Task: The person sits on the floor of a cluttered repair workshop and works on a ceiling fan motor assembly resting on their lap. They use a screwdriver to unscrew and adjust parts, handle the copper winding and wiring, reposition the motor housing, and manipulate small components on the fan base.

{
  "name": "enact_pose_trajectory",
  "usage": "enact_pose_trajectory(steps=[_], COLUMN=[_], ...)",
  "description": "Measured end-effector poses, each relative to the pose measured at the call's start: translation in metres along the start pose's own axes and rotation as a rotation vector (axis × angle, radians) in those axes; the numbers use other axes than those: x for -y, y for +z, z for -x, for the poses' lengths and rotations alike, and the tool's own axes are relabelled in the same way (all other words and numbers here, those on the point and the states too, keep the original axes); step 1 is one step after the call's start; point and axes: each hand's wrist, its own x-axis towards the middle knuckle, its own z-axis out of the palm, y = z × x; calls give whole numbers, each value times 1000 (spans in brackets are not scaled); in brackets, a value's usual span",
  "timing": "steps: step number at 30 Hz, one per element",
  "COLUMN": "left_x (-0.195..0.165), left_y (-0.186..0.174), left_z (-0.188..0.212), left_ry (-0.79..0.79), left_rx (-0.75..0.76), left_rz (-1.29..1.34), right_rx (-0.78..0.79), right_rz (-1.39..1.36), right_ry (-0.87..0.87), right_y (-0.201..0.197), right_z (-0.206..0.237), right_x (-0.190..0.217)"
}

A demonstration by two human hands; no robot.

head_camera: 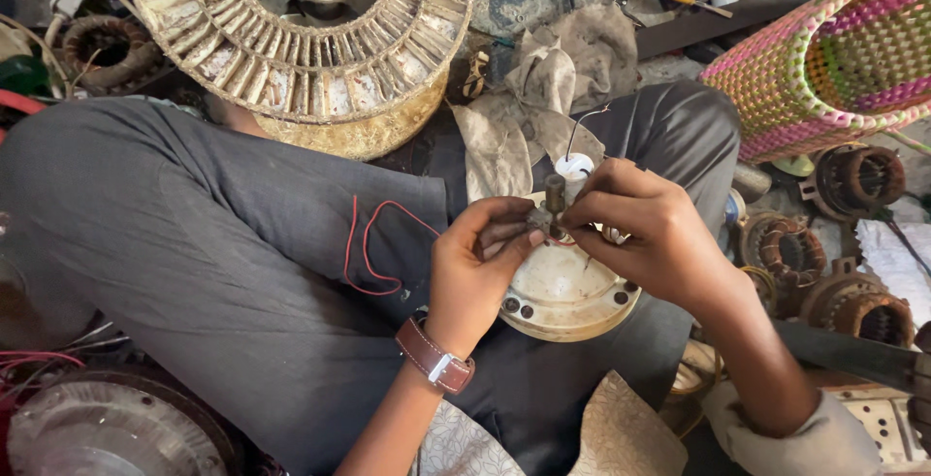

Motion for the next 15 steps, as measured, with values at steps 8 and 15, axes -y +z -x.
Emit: enact_pose_trajectory(steps=[8,15], left_x=[-2,1], left_y=[-11,-14], left_z=[0,1], left_ry=[4,1], left_rx=[31,31], left_rz=[53,-15], right_rx=[4,40], right_rz=[112,147], right_ry=[-43,-192], right_y=[9,6], right_z=[-5,-6], right_x=[9,6])
